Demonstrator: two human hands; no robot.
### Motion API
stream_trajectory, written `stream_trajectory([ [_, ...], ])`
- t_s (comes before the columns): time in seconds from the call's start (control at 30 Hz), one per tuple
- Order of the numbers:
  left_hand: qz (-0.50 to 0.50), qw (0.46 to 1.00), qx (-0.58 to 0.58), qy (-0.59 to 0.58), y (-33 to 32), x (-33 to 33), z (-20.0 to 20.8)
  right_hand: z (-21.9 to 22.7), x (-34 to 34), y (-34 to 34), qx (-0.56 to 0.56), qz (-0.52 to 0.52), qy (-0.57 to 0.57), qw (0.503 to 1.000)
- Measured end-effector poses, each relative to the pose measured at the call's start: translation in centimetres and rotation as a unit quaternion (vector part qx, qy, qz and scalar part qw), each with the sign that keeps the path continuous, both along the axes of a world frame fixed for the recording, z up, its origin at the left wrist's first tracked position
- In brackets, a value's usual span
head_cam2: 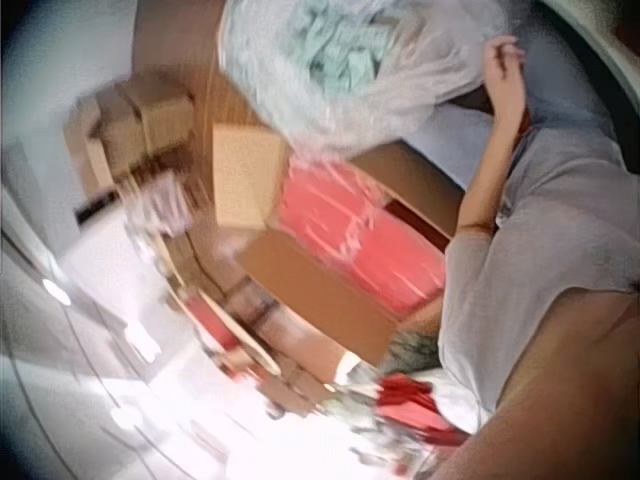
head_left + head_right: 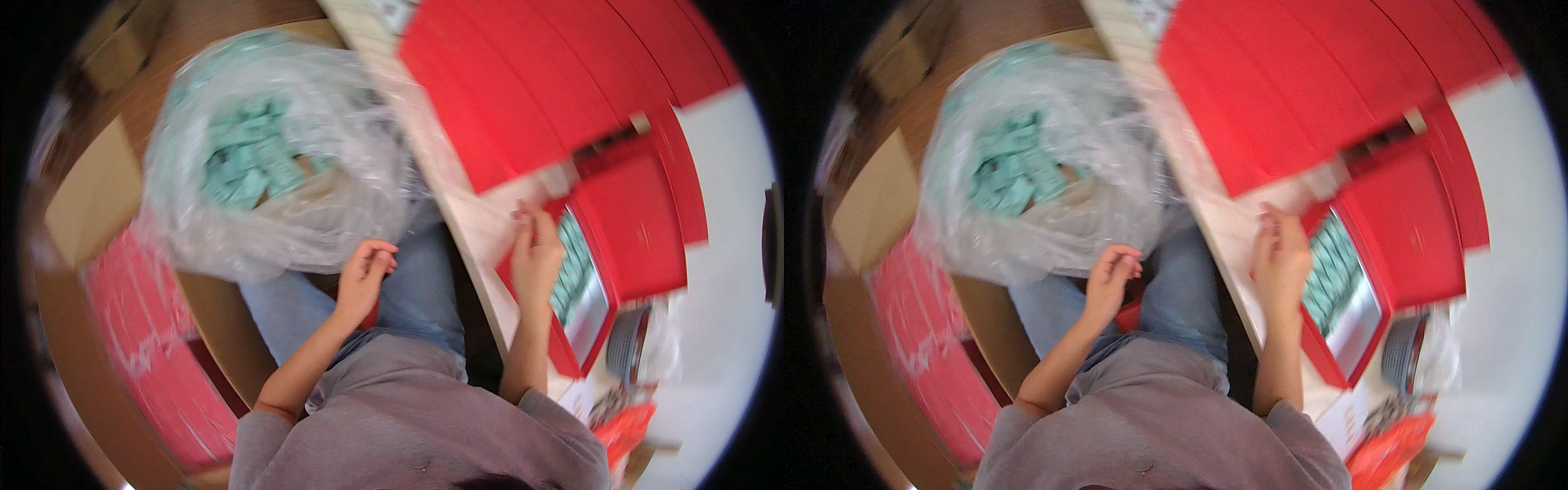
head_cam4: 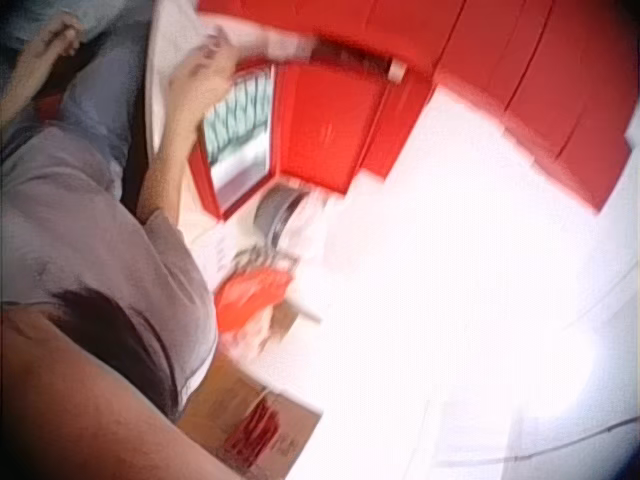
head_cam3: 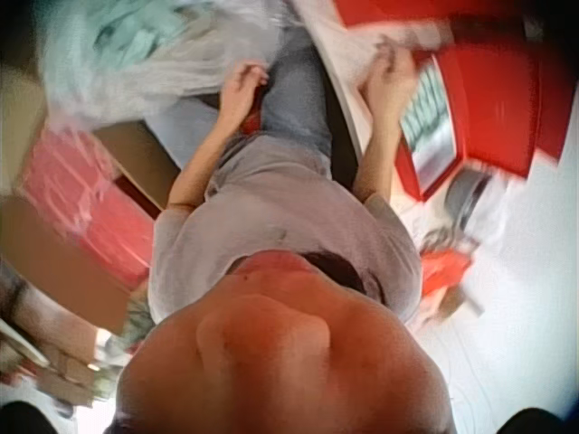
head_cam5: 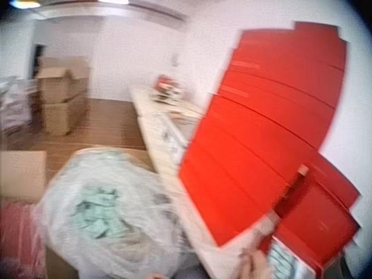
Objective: The person takes small, light-green packets from a large plastic bag and places them into a red box with a clear window. They arrange the packets neatly inside the box, close the lid, and stack the finished box with others.
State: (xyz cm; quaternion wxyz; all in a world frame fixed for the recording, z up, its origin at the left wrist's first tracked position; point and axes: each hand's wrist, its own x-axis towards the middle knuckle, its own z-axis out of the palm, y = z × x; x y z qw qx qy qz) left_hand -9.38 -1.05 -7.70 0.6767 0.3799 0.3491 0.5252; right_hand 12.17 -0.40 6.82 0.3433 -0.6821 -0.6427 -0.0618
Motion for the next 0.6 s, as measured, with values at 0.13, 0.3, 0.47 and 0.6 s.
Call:
stream_trajectory([
  [0.13, 0.058, 0.998, -0.032, -0.006, -1.6, -2.6, -1.4, -6.5, -12.4, 6.5, -0.103, 0.306, 0.049, 0.945],
  [0.3, 0.185, 0.979, -0.074, 0.05, -3.6, -6.7, -5.3, -14.5, -23.9, 14.6, -0.214, 0.424, 0.041, 0.879],
  [0.47, 0.318, 0.935, -0.117, 0.102, -5.6, -11.4, -9.9, -20.2, -33.1, 22.2, -0.063, 0.399, -0.147, 0.903],
  [0.6, 0.356, 0.914, -0.149, 0.124, -6.7, -13.0, -12.5, -22.1, -38.5, 27.9, -0.016, 0.39, -0.315, 0.865],
])
